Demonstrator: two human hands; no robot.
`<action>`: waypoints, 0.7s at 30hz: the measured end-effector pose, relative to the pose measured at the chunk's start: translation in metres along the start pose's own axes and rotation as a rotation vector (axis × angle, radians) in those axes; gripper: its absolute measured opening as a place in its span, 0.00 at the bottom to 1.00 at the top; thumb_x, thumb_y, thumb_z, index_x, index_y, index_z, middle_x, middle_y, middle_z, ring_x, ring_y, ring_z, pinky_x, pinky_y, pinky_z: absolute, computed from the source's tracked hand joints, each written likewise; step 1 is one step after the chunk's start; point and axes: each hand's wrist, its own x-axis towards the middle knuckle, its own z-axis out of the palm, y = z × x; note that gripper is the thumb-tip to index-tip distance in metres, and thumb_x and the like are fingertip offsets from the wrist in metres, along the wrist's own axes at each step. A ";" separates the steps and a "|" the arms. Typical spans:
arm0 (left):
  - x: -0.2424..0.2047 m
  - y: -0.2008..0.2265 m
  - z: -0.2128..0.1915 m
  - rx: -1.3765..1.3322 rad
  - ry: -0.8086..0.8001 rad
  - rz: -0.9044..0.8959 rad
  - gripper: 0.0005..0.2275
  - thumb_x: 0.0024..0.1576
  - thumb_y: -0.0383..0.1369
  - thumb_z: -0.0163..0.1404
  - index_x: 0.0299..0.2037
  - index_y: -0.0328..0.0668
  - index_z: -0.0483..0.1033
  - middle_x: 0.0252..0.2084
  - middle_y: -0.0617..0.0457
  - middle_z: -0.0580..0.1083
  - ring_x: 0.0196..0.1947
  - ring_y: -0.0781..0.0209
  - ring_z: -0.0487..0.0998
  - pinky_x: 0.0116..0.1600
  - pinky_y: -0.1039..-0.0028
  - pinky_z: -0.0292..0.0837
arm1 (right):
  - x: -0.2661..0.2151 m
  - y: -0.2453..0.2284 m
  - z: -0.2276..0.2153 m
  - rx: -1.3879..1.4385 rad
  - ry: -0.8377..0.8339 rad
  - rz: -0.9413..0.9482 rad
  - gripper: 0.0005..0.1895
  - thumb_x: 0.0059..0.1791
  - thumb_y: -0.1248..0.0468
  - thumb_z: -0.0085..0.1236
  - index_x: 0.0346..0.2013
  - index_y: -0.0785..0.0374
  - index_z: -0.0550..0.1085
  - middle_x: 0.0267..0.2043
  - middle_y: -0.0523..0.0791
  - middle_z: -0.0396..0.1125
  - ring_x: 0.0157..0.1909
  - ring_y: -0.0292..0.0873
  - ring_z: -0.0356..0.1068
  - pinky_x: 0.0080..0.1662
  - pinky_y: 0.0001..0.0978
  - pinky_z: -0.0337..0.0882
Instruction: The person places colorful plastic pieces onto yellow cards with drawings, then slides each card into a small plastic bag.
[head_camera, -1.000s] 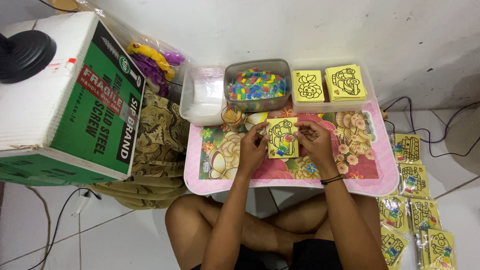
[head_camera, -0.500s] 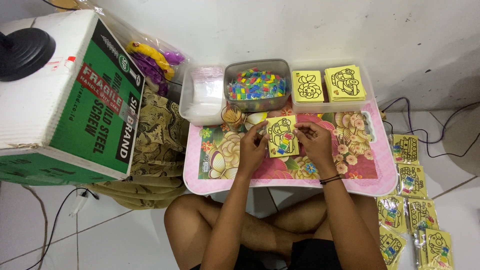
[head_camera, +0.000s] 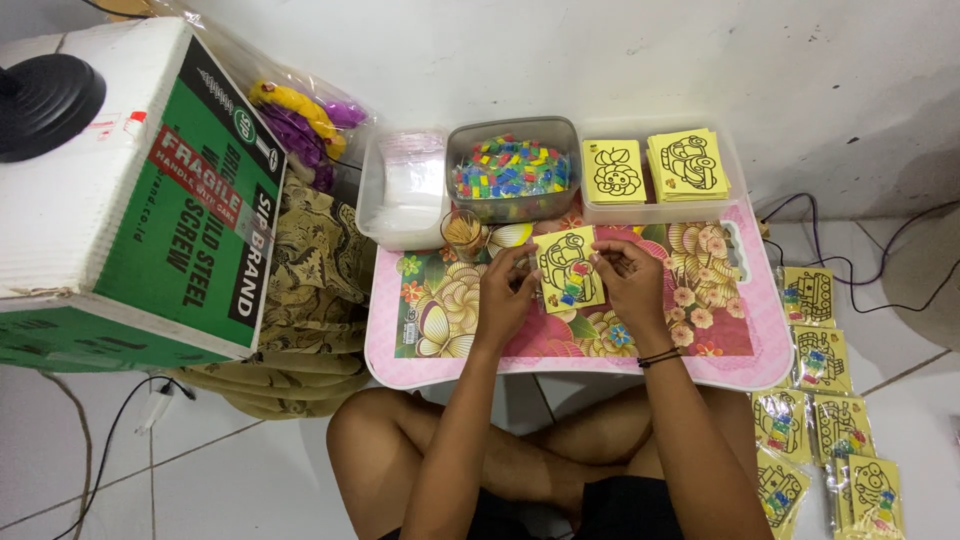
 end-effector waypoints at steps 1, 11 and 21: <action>0.000 0.001 0.000 -0.001 -0.001 -0.001 0.15 0.59 0.21 0.53 0.57 0.38 0.77 0.52 0.40 0.73 0.36 0.48 0.82 0.39 0.64 0.77 | 0.001 0.003 0.000 -0.001 0.001 0.001 0.10 0.49 0.71 0.65 0.45 0.66 0.79 0.33 0.45 0.69 0.37 0.31 0.69 0.42 0.20 0.74; -0.002 0.006 0.001 0.003 -0.037 -0.015 0.16 0.60 0.22 0.53 0.58 0.38 0.75 0.52 0.41 0.72 0.42 0.44 0.82 0.43 0.61 0.78 | -0.001 0.003 -0.001 -0.021 0.024 -0.034 0.09 0.50 0.73 0.63 0.45 0.68 0.79 0.33 0.46 0.69 0.37 0.34 0.68 0.42 0.25 0.72; -0.002 -0.001 0.001 0.034 -0.076 -0.043 0.11 0.62 0.24 0.49 0.54 0.38 0.76 0.33 0.44 0.78 0.29 0.57 0.80 0.38 0.66 0.75 | 0.003 0.013 -0.023 0.031 0.161 0.000 0.11 0.49 0.70 0.65 0.46 0.66 0.78 0.34 0.41 0.71 0.37 0.30 0.67 0.43 0.22 0.70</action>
